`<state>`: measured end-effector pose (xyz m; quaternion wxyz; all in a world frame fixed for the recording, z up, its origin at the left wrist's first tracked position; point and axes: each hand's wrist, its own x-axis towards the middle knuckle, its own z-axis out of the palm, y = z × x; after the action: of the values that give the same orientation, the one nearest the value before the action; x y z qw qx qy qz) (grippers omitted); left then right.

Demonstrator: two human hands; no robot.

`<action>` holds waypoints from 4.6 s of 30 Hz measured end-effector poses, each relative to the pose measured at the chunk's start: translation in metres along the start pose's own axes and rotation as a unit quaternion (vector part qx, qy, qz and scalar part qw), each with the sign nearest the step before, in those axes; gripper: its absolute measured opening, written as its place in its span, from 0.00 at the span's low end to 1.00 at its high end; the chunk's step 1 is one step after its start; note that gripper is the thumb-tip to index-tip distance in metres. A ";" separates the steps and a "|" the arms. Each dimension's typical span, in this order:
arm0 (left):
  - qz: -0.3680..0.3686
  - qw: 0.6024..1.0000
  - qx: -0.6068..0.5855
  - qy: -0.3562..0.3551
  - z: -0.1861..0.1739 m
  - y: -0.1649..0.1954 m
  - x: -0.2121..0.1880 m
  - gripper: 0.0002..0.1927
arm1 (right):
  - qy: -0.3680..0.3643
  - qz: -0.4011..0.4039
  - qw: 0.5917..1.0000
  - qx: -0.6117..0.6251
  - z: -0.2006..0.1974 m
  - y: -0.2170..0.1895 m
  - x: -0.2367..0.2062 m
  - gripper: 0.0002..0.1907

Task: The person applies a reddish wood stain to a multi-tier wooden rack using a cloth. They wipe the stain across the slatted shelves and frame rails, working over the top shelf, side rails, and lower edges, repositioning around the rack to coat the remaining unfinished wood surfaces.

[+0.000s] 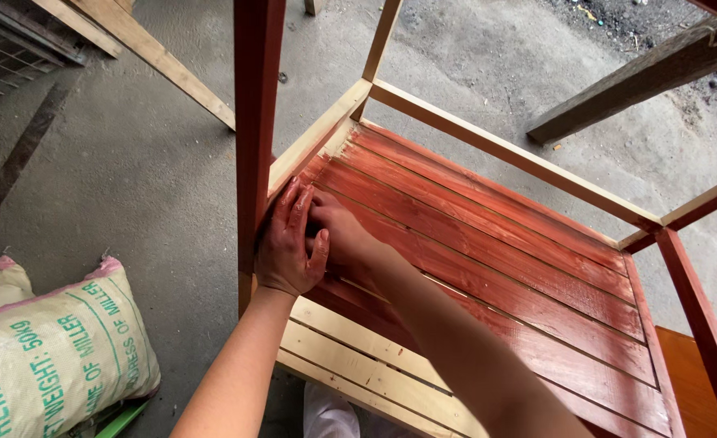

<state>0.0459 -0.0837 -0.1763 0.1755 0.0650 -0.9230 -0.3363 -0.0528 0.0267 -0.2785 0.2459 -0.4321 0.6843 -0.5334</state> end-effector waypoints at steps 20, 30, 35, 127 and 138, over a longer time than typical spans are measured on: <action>-0.099 0.978 0.116 -0.144 0.008 -0.005 0.012 0.26 | 0.144 0.155 0.957 -0.196 -0.047 0.102 0.092 0.27; -0.164 0.964 0.088 -0.189 0.009 0.001 0.019 0.30 | 0.206 0.261 0.917 -0.219 -0.092 0.124 0.021 0.22; -0.130 0.972 0.118 -0.154 0.005 0.002 0.022 0.29 | 0.243 0.118 0.932 -0.243 -0.046 0.123 0.121 0.13; -0.087 0.992 0.034 -0.087 0.012 -0.016 0.003 0.18 | 0.019 -0.019 0.971 -0.238 -0.074 -0.123 0.055 0.36; -0.153 0.974 0.035 -0.166 0.004 -0.001 0.020 0.17 | 0.099 0.075 0.899 -0.420 -0.084 -0.004 0.081 0.35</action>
<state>0.0256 -0.0864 -0.1743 -0.0362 0.1550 -0.9296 -0.3326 -0.1596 0.0009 -0.2382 0.0119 -0.3878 0.8959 -0.2165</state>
